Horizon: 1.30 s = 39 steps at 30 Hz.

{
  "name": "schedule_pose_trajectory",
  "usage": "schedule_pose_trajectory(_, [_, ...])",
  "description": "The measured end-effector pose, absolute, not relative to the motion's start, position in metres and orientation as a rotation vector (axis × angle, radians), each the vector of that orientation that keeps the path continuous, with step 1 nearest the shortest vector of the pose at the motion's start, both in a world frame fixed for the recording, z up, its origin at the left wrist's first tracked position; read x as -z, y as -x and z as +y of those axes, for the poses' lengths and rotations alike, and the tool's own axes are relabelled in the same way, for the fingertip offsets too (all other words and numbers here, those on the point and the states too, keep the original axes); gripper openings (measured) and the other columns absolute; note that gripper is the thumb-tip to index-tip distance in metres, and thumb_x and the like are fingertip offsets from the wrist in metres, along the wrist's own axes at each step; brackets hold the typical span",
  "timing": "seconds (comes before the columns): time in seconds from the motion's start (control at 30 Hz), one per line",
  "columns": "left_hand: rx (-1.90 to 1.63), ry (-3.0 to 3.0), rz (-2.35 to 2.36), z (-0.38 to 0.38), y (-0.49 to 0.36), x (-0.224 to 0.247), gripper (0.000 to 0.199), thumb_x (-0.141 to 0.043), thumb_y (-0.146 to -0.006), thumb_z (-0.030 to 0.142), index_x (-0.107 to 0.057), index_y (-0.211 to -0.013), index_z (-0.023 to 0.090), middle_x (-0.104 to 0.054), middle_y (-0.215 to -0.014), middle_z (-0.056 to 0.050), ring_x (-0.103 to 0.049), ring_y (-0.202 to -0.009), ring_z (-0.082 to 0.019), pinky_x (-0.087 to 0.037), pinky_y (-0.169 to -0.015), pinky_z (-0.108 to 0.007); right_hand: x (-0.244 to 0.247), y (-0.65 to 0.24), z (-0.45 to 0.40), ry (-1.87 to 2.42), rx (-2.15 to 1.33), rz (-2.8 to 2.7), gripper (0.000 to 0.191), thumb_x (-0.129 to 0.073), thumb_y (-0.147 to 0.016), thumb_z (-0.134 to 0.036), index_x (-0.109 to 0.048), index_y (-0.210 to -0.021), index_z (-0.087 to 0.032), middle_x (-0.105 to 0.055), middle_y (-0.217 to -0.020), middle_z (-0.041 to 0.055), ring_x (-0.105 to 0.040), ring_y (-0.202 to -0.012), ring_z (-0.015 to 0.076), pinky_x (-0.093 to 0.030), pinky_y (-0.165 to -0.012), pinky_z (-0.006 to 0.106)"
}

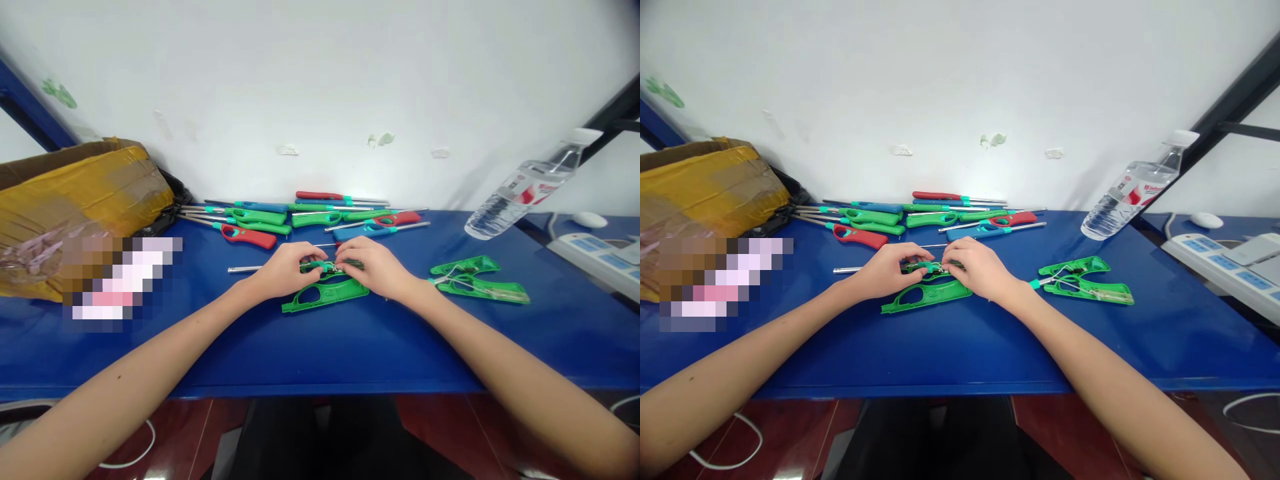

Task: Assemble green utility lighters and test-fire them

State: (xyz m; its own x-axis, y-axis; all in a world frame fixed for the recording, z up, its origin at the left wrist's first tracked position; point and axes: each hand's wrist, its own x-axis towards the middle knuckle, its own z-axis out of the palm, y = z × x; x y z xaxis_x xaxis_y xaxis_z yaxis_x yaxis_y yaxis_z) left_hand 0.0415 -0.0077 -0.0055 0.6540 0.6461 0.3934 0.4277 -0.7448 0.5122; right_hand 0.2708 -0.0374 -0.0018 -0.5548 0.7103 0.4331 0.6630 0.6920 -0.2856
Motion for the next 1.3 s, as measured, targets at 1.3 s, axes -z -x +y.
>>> schedule_pose_trajectory(1.3, [-0.803,-2.562,0.782,-0.009,-0.042,0.008,0.021,-0.062,-0.082,0.021,-0.069,-0.102,0.019,-0.069,-0.093,-0.004,-0.063,-0.082,-0.016,-0.05,-0.073,-0.026,-0.001,-0.246,-0.047,1.467,-0.489,-2.007,0.012,-0.057,-0.081,-0.018,-0.068,-0.078,-0.021,-0.074,-0.081,0.0028,-0.066,-0.072,0.0184,-0.048,-0.066,0.029])
